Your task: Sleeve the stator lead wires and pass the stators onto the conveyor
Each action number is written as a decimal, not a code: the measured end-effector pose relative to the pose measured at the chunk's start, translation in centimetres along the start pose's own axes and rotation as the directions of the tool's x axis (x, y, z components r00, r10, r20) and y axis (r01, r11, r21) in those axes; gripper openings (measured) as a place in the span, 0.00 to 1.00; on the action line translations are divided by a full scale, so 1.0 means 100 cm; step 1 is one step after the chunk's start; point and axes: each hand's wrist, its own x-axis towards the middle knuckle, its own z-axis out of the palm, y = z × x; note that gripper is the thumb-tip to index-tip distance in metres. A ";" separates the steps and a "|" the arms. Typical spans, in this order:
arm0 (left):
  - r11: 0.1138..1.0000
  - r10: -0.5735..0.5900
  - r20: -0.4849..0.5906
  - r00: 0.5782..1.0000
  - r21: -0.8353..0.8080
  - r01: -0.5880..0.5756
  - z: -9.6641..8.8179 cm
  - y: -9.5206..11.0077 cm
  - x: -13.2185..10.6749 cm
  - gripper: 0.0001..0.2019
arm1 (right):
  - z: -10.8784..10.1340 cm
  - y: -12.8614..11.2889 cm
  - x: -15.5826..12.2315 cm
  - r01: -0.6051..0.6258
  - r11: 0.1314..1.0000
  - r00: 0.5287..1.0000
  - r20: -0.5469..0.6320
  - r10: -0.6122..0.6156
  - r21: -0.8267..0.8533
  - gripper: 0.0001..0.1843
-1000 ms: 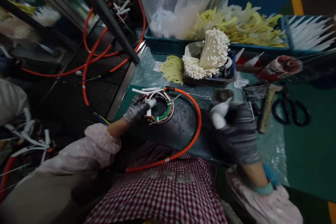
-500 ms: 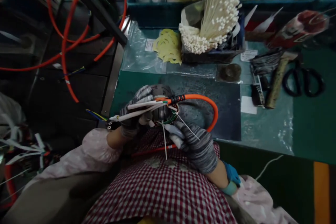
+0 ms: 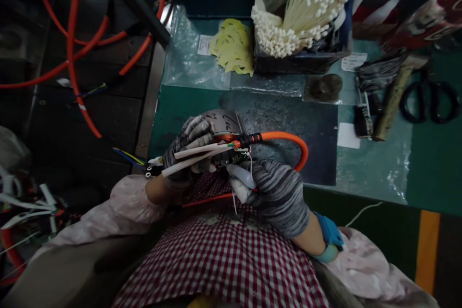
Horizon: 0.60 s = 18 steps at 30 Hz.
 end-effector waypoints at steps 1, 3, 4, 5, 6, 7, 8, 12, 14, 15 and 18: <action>1.000 0.028 -0.021 0.999 0.004 -0.028 0.000 -0.001 0.001 0.28 | -0.001 0.000 0.001 0.006 1.000 1.000 -0.001 -0.006 0.000 0.13; 0.997 0.081 -0.073 0.994 0.024 -0.079 0.001 -0.002 0.004 0.28 | -0.003 0.001 0.001 0.008 1.000 1.000 0.003 -0.008 0.024 0.13; 0.994 0.103 -0.083 0.991 0.043 -0.099 0.001 -0.002 0.006 0.29 | -0.004 0.002 0.001 0.008 0.999 1.000 0.009 -0.008 0.043 0.13; 0.991 0.123 -0.088 0.988 0.065 -0.118 0.001 -0.001 0.010 0.30 | -0.006 0.003 0.001 0.003 0.999 1.000 0.009 -0.003 0.053 0.13; 0.987 0.139 -0.083 0.987 0.090 -0.131 0.001 0.000 0.014 0.30 | -0.008 0.006 0.000 -0.008 0.999 1.000 0.010 0.008 0.051 0.13; 0.984 0.147 -0.071 0.987 0.117 -0.138 0.001 0.002 0.019 0.30 | -0.011 0.009 -0.002 -0.023 0.999 1.000 0.019 0.022 0.037 0.13; 0.980 0.149 -0.051 0.988 0.145 -0.140 0.001 0.005 0.024 0.28 | -0.014 0.012 -0.003 -0.042 0.999 0.999 0.032 0.042 0.016 0.13; 0.966 0.155 0.023 0.988 0.206 -0.156 0.002 0.019 0.052 0.23 | -0.026 0.025 -0.006 -0.102 0.993 0.991 0.085 0.107 -0.055 0.18; 0.968 0.142 0.061 0.988 0.198 -0.151 0.005 0.025 0.067 0.21 | -0.029 0.029 -0.005 -0.099 0.991 0.992 0.069 0.105 -0.095 0.19; 0.972 0.125 0.090 0.988 0.188 -0.140 0.007 0.028 0.074 0.20 | -0.030 0.030 -0.003 -0.086 0.989 0.994 0.054 0.093 -0.122 0.20; 0.981 0.085 0.177 0.981 0.157 -0.113 0.012 0.034 0.095 0.18 | -0.030 0.030 0.001 -0.031 0.979 1.000 -0.012 0.029 -0.202 0.21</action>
